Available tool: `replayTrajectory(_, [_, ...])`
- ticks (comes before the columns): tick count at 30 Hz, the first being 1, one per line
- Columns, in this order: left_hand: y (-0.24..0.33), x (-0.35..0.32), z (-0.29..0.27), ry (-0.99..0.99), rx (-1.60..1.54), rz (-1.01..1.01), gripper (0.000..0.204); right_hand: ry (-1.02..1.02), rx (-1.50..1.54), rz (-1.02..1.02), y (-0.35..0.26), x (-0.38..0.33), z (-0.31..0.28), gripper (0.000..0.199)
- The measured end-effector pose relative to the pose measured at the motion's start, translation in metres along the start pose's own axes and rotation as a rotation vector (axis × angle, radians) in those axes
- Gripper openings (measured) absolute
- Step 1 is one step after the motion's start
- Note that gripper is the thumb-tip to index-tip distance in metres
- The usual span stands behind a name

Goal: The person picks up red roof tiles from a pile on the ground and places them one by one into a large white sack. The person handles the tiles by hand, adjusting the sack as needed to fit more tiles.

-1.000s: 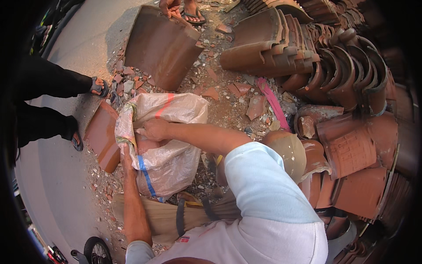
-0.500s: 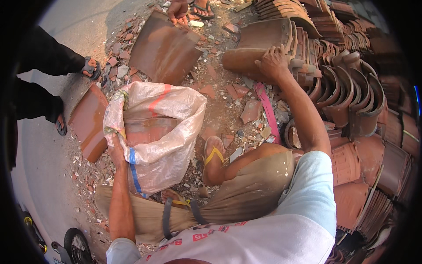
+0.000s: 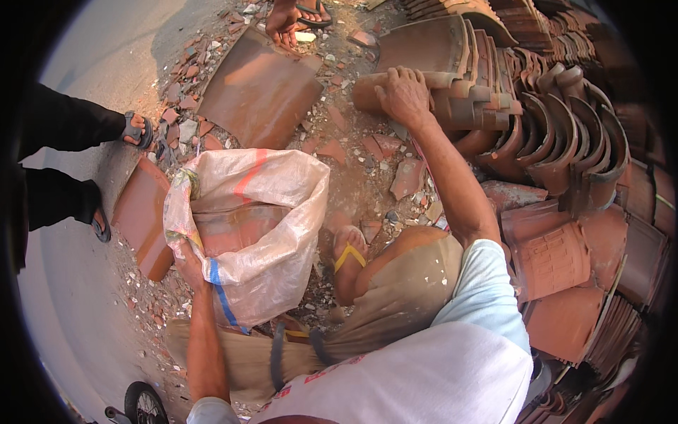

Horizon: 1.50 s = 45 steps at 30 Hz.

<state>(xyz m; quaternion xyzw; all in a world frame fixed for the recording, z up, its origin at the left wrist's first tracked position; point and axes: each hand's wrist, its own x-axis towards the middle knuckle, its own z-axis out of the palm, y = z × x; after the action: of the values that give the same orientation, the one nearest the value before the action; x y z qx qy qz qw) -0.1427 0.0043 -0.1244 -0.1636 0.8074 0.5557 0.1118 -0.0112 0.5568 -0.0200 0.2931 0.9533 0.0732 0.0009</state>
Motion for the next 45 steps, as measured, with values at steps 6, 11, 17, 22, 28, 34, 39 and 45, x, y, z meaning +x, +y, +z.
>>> replayTrajectory(6, [-0.005, -0.006, 0.01, -0.03, 0.188, 0.064, 0.068, 0.012, -0.301, -0.311, 0.01, -0.023, 0.075, 0.057])
replayTrajectory(11, [-0.019, 0.017, -0.011, -0.012, 0.251, 0.175, 0.071, -0.133, 0.416, -0.209, -0.041, -0.081, 0.058, 0.046])
replayTrajectory(17, [-0.019, 0.016, -0.005, -0.043, 0.202, 0.089, 0.067, 0.544, -0.119, 0.24, 0.092, -0.12, 0.016, 0.058])
replayTrajectory(22, [-0.042, 0.026, -0.012, -0.074, 0.405, 0.303, 0.065, 0.223, -0.393, 0.149, 0.117, -0.141, 0.047, 0.067])
replayTrajectory(28, [-0.009, 0.009, 0.002, -0.063, 0.083, 0.058, 0.063, 0.062, -0.233, 0.058, 0.098, -0.182, 0.066, 0.063])
replayTrajectory(34, [-0.008, 0.008, -0.004, -0.016, 0.316, 0.03, 0.065, 0.117, -0.528, 0.095, 0.11, -0.143, 0.032, 0.061])
replayTrajectory(39, [-0.039, 0.029, -0.013, -0.086, 0.361, 0.235, 0.065, -0.24, -0.345, -0.089, 0.101, -0.174, 0.067, 0.053])
replayTrajectory(45, [-0.03, 0.03, -0.016, -0.073, 0.211, 0.003, 0.067, 0.275, 0.493, 0.506, 0.1, -0.138, 0.039, 0.058])
